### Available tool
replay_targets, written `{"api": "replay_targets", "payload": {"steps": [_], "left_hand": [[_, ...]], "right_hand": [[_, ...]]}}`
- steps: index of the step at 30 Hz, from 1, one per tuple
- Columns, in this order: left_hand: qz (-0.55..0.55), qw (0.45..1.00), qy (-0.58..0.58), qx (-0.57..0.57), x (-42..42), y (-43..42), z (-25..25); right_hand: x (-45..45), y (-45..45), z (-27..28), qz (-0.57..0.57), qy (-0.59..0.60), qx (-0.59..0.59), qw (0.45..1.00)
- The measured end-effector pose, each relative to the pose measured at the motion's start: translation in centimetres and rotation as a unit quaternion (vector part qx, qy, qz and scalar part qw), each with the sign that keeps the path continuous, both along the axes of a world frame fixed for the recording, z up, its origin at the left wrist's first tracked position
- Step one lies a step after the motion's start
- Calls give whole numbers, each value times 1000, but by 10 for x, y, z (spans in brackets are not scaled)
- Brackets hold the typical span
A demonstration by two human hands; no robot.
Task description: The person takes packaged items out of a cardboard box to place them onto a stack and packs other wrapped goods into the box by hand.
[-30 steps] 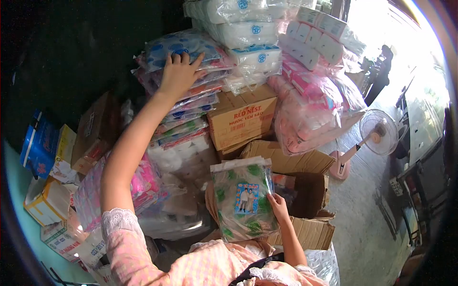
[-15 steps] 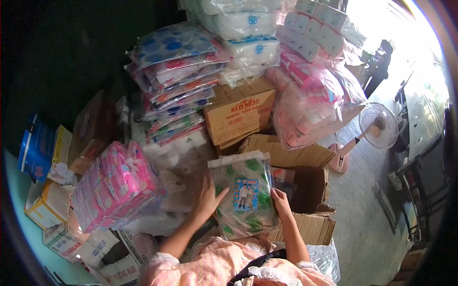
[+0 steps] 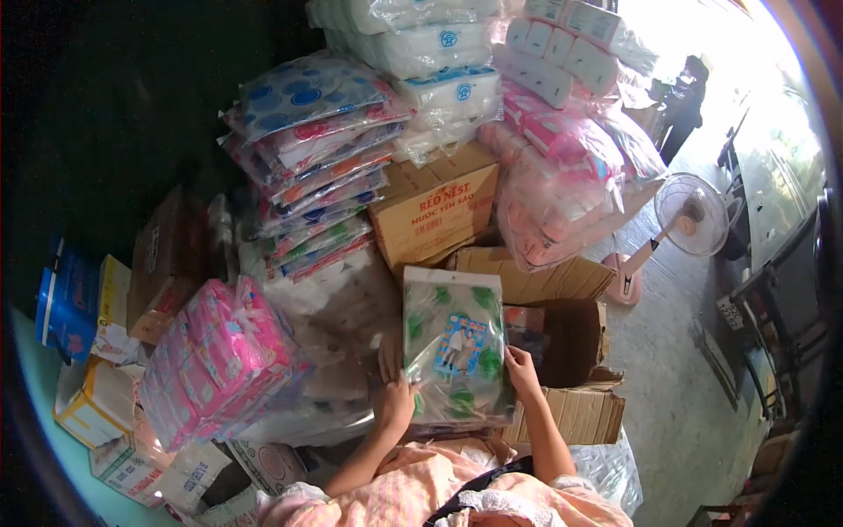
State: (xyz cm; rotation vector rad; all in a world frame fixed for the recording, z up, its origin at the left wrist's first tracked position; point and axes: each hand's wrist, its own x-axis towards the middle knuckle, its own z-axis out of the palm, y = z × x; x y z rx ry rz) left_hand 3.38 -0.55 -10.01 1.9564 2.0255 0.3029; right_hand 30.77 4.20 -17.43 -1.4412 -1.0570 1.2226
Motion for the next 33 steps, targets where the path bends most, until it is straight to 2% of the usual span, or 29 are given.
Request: {"api": "replay_targets", "payload": {"steps": [1, 3, 4, 5, 7, 8, 9, 10, 11, 12, 14, 17, 19, 21, 23, 25, 27, 29, 31, 33], "left_hand": [[-5, 1000, 0, 3, 0, 6, 7], [-11, 996, -11, 82, 1, 17, 19], [-7, 998, -26, 52, 5, 20, 36], [-13, 998, -27, 52, 3, 20, 30], [-39, 986, -95, 130, 3, 23, 36], [-19, 990, -115, 84, 5, 17, 40], [-24, 989, -117, 85, 4, 15, 34], [-51, 981, -119, 144, -1, 11, 24], [-75, 969, -120, 203, -3, 7, 15], [-73, 969, -119, 202, -3, 4, 23], [-42, 996, -78, 20, -3, 0, 49], [-71, 992, -80, 66, -21, 5, 49], [-91, 989, -92, 74, -24, 10, 98], [-103, 984, -118, 84, -34, 18, 133], [-154, 950, -178, 205, -42, 25, 180], [-75, 973, -160, 146, -47, 23, 246], [-41, 899, -266, 345, -61, 41, 266], [-31, 825, -403, 394, -69, 63, 318], [-13, 761, -427, 488, -82, 96, 354], [1, 732, -424, 533, -93, 130, 379]], "right_hand": [[0, -1, -4, 9, -28, 3, 1000], [1, -1, -3, 11, -57, 7, 998], [0, -2, 1, 17, -77, 0, 997], [-1, -3, 5, 22, -98, -7, 995], [-3, -3, 11, 12, -102, -2, 995], [-4, -2, 5, 7, -49, 2, 999], [-2, 1, 0, 3, 3, 6, 1000], [0, 4, 0, 36, 76, -7, 996], [4, 1, -1, 34, 76, -7, 997], [4, -3, 5, 58, 77, 5, 995], [2, -4, 6, 86, 69, 36, 993], [-5, -6, 15, 67, 47, 22, 996], [-10, -7, 35, 65, 35, 21, 997], [-16, -11, 61, 30, -9, -38, 999], [-7, -5, 23, 64, 9, -38, 997], [-6, -2, 14, 67, 53, -13, 996], [-8, -3, 21, 62, 45, -13, 997], [-8, -4, 23, 52, 35, -15, 998], [-6, -4, 17, 64, 40, -12, 997], [-4, -3, 10, 67, 51, 2, 996]]}}
